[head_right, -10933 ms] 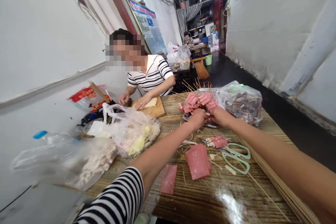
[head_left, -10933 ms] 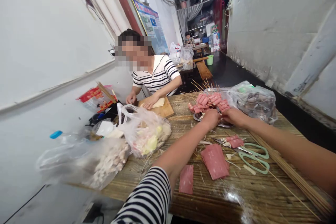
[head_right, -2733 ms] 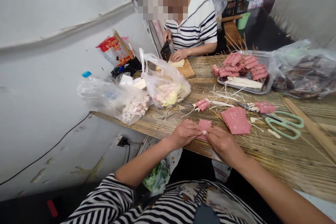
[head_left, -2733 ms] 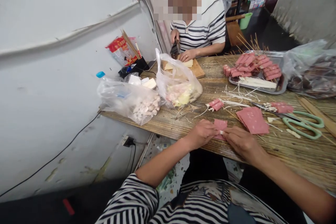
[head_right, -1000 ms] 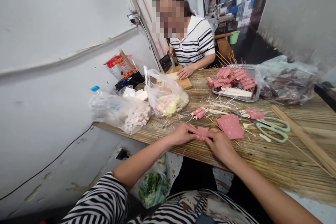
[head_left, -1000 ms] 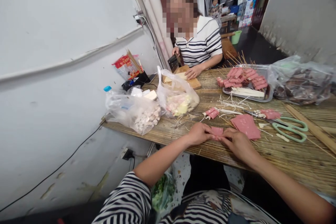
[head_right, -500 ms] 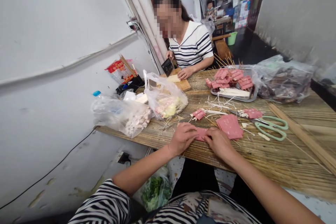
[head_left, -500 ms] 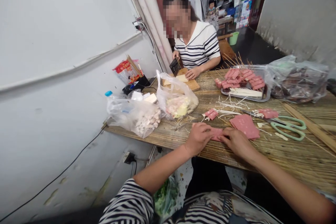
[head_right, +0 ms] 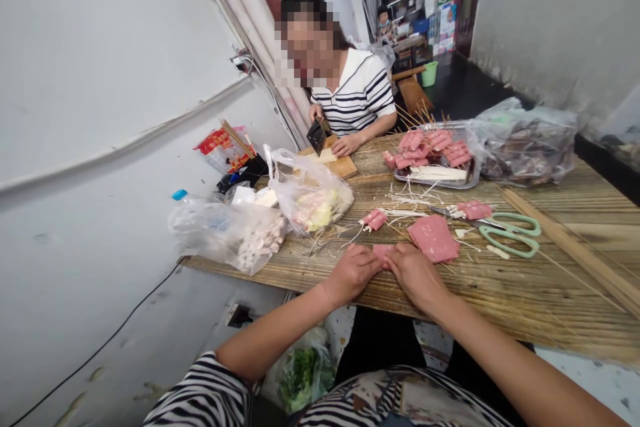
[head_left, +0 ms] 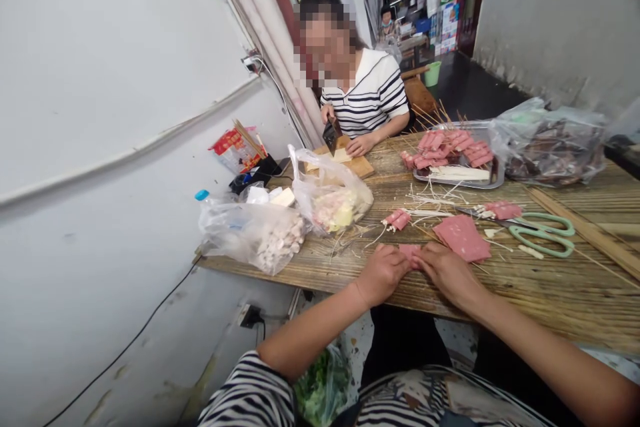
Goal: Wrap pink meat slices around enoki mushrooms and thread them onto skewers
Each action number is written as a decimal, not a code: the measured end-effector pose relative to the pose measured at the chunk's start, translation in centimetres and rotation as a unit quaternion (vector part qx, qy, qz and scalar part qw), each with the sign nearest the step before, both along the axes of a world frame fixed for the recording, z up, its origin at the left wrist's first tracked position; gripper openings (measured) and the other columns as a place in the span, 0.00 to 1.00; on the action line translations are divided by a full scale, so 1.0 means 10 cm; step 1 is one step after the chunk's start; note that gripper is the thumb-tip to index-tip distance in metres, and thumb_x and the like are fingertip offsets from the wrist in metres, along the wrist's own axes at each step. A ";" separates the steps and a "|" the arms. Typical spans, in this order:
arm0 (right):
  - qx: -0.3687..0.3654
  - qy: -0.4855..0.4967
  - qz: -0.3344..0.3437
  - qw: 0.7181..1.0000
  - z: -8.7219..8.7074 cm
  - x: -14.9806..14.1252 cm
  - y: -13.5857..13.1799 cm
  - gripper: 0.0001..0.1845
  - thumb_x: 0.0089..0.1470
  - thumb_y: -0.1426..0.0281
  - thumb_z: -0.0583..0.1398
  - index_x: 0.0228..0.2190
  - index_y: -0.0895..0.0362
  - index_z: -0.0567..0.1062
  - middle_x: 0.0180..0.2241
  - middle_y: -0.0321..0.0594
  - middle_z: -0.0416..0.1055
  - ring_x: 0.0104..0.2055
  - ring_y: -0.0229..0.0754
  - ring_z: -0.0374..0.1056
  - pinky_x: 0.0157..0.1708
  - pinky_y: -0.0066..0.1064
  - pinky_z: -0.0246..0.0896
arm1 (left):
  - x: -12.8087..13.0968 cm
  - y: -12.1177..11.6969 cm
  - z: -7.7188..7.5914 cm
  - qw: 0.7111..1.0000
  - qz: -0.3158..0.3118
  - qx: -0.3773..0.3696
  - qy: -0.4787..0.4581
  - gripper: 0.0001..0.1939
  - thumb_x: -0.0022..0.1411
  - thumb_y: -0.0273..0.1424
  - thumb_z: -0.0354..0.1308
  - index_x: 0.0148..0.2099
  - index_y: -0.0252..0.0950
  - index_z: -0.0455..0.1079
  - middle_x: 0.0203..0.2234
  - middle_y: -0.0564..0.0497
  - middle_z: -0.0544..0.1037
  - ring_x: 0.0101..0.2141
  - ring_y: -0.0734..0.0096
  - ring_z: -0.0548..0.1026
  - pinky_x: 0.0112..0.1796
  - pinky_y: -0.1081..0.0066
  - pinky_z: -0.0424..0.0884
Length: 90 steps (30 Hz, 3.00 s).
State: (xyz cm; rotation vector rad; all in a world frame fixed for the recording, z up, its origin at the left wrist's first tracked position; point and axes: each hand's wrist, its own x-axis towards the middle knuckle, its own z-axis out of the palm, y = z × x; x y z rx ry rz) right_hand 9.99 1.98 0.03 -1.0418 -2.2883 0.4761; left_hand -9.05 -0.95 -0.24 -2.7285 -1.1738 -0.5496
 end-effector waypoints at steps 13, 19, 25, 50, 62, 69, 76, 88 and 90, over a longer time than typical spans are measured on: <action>0.285 -0.077 0.045 0.954 -0.05 0.07 -0.31 0.17 0.58 0.79 0.50 0.43 0.63 0.75 0.40 0.51 0.72 0.40 0.46 0.64 0.40 0.37 0.65 | 0.04 0.01 0.11 0.998 0.014 -0.058 -0.016 0.17 0.71 0.33 0.45 0.41 0.34 0.75 0.32 0.47 0.78 0.36 0.69 0.71 0.40 0.67 0.66; 0.204 -0.113 0.062 0.970 -0.01 -0.02 -0.16 0.14 0.58 0.79 0.51 0.36 0.60 0.76 0.32 0.45 0.71 0.35 0.44 0.62 0.35 0.34 0.64 | 0.03 0.01 0.13 0.995 0.036 -0.072 -0.050 0.15 0.69 0.35 0.51 0.37 0.35 0.76 0.31 0.47 0.77 0.36 0.68 0.70 0.39 0.67 0.67; 0.063 -0.094 0.090 0.989 0.06 -0.03 0.02 0.16 0.61 0.73 0.51 0.28 0.59 0.76 0.28 0.43 0.69 0.32 0.41 0.62 0.30 0.31 0.57 | -0.03 0.08 0.21 0.987 0.048 -0.133 -0.077 0.11 0.65 0.35 0.56 0.40 0.38 0.79 0.31 0.48 0.80 0.35 0.68 0.73 0.39 0.68 0.66; -0.254 -0.177 0.125 0.943 0.44 -0.08 0.54 0.11 0.44 0.68 0.59 0.22 0.60 0.79 0.19 0.36 0.68 0.22 0.33 0.55 0.23 0.27 0.46 | -0.05 0.20 0.36 0.910 0.151 -0.336 -0.190 0.06 0.57 0.31 0.64 0.38 0.38 0.81 0.33 0.51 0.83 0.33 0.69 0.78 0.36 0.74 0.69; -0.264 -0.180 0.120 0.940 0.48 -0.11 0.55 0.09 0.40 0.73 0.57 0.20 0.60 0.78 0.17 0.34 0.66 0.20 0.32 0.54 0.20 0.25 0.44 | -0.07 0.04 0.16 1.000 0.017 -0.009 0.002 0.14 0.69 0.37 0.50 0.43 0.40 0.77 0.32 0.49 0.80 0.37 0.68 0.72 0.39 0.66 0.62; -0.238 -0.179 0.100 0.949 0.44 -0.12 0.58 0.07 0.40 0.74 0.59 0.22 0.60 0.78 0.18 0.32 0.66 0.21 0.32 0.55 0.22 0.25 0.45 | -0.04 0.04 0.11 0.999 0.033 0.010 0.007 0.14 0.70 0.34 0.48 0.44 0.41 0.76 0.28 0.50 0.77 0.33 0.69 0.69 0.36 0.67 0.61; -0.139 -0.180 0.109 0.968 0.42 -0.09 0.40 0.11 0.52 0.73 0.56 0.23 0.60 0.77 0.27 0.43 0.71 0.31 0.39 0.62 0.31 0.29 0.51 | -0.02 0.10 0.25 0.996 0.016 -0.082 -0.024 0.15 0.69 0.35 0.50 0.40 0.39 0.78 0.30 0.50 0.80 0.32 0.70 0.71 0.37 0.68 0.61; 0.071 -0.172 0.165 0.969 0.13 -0.01 0.25 0.17 0.62 0.70 0.51 0.31 0.60 0.77 0.30 0.46 0.70 0.35 0.43 0.60 0.35 0.33 0.51 | -0.07 0.11 0.24 0.984 0.044 -0.147 -0.092 0.11 0.64 0.37 0.58 0.43 0.39 0.78 0.36 0.48 0.81 0.36 0.68 0.74 0.41 0.67 0.65; 0.028 -0.172 0.168 0.970 0.19 -0.03 0.32 0.19 0.62 0.69 0.51 0.28 0.60 0.77 0.28 0.45 0.70 0.34 0.42 0.61 0.34 0.32 0.51 | -0.07 0.07 0.22 0.986 0.057 -0.125 -0.098 0.12 0.63 0.37 0.59 0.47 0.38 0.76 0.36 0.48 0.81 0.37 0.67 0.74 0.41 0.65 0.65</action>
